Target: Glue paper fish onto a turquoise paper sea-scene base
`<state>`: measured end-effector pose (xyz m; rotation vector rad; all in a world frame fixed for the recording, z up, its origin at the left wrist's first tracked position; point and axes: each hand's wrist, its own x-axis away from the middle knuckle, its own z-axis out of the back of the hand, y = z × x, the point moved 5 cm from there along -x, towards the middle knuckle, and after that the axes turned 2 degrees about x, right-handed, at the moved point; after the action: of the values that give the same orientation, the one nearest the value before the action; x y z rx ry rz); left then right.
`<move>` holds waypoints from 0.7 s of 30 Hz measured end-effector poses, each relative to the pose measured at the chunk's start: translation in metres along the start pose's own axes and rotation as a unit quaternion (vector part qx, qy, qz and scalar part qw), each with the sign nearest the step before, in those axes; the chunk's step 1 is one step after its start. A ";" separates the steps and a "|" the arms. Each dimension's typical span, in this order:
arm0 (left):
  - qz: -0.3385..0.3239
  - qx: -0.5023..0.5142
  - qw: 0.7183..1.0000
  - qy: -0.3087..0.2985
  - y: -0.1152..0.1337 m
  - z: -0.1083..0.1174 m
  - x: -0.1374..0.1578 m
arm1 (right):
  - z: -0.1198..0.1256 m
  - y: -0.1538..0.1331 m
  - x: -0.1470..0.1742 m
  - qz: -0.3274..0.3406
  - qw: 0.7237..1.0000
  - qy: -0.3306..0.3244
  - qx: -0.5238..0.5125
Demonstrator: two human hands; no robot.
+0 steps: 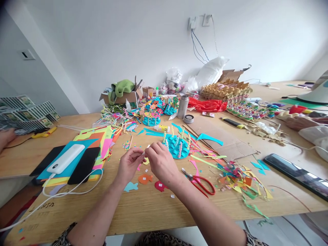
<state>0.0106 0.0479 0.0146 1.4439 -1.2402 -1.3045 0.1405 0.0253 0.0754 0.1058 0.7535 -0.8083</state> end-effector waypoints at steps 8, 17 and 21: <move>-0.038 -0.003 0.997 0.068 0.012 0.018 -0.004 | 0.060 0.045 0.090 -0.105 0.992 0.012 0.065; -0.013 0.034 0.997 0.068 0.007 0.017 -0.005 | 0.037 0.088 0.196 -0.235 0.937 -0.166 0.200; 0.003 0.039 0.997 0.065 0.005 0.015 -0.006 | 0.045 0.090 0.186 -0.302 0.937 -0.136 0.111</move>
<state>-0.0048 0.0534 0.0182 1.5536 -1.2203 -1.1498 0.3118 -0.0424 -0.0291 -0.0417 0.4237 -1.4623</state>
